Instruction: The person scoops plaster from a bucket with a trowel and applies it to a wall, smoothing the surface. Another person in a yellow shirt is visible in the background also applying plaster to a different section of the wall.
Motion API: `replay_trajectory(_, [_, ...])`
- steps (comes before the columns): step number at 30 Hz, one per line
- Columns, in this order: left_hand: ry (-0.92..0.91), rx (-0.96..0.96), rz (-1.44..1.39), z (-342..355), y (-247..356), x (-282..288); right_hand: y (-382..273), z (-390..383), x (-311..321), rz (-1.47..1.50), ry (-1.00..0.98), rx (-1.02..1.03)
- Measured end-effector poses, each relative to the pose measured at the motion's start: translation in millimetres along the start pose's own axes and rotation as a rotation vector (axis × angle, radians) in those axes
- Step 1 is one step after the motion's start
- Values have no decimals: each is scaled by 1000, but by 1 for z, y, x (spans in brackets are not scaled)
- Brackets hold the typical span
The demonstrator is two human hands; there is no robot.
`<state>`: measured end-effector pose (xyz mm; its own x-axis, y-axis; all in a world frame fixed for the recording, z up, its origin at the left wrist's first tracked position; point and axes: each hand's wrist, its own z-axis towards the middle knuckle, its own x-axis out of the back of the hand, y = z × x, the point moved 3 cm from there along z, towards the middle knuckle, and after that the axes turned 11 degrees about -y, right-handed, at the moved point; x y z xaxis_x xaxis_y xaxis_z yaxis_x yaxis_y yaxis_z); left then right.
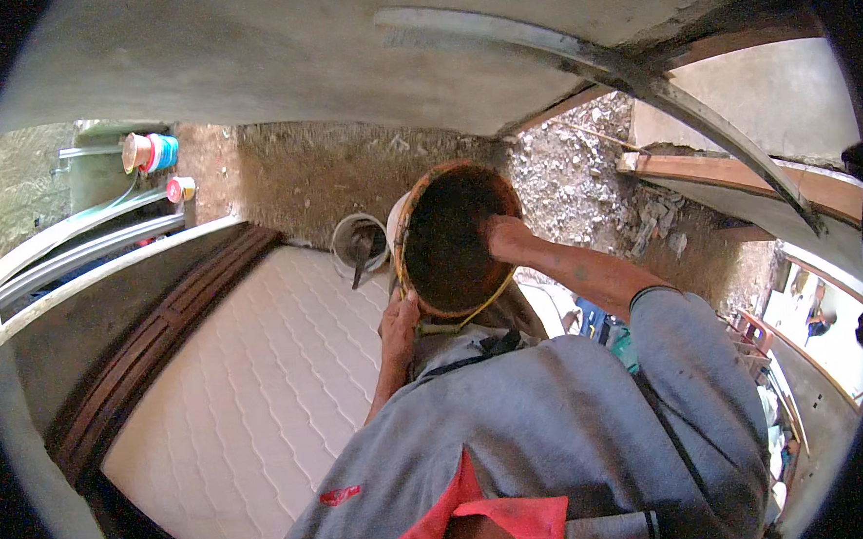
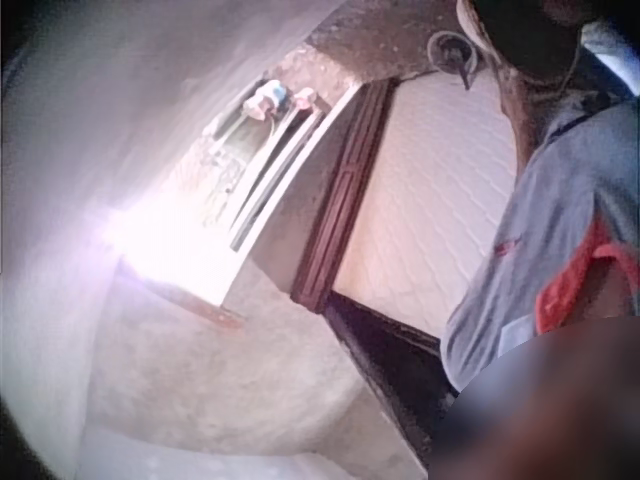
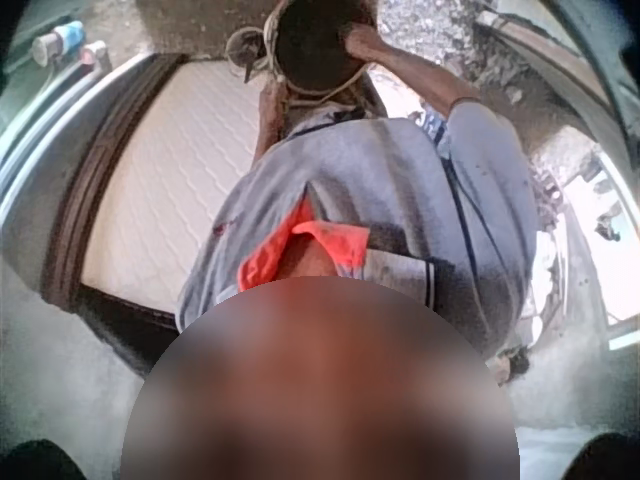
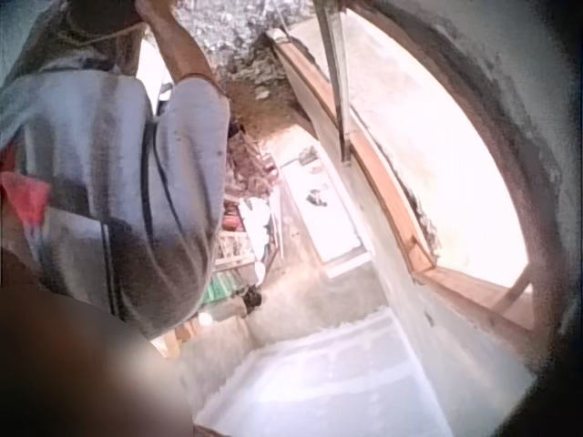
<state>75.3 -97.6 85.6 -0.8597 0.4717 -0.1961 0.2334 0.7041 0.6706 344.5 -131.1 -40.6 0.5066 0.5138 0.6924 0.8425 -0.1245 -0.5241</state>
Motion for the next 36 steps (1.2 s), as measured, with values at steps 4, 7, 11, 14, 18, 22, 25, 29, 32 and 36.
replay_trajectory(4, [-23,-52,69,0,1,4,-12,-12,-70,-18,-93,280])
replay_trajectory(7, [-9,-97,26,-5,5,0,-44,-21,-62,-159,108,548])
replay_trajectory(11, [133,-79,-13,-14,13,3,-90,-6,-27,444,-167,281])
replay_trajectory(14, [151,-66,-39,-16,19,10,-114,13,-11,1363,-517,-155])
replay_trajectory(18, [249,-73,-170,-9,19,14,-134,11,25,2209,-633,-116])
replay_trajectory(22, [151,-106,-147,8,24,6,-99,-24,63,1446,-683,-306])
replay_trajectory(25, [63,-170,-38,15,34,-3,-53,1,90,617,-277,-271])
replay_trajectory(29, [35,-158,18,18,43,-13,-35,36,45,590,-436,-272])
replay_trajectory(32, [20,-126,1,19,42,-15,-14,38,11,531,-606,-95])
replay_trajectory(36, [5,-80,42,18,28,-8,34,27,-14,792,-503,-400])
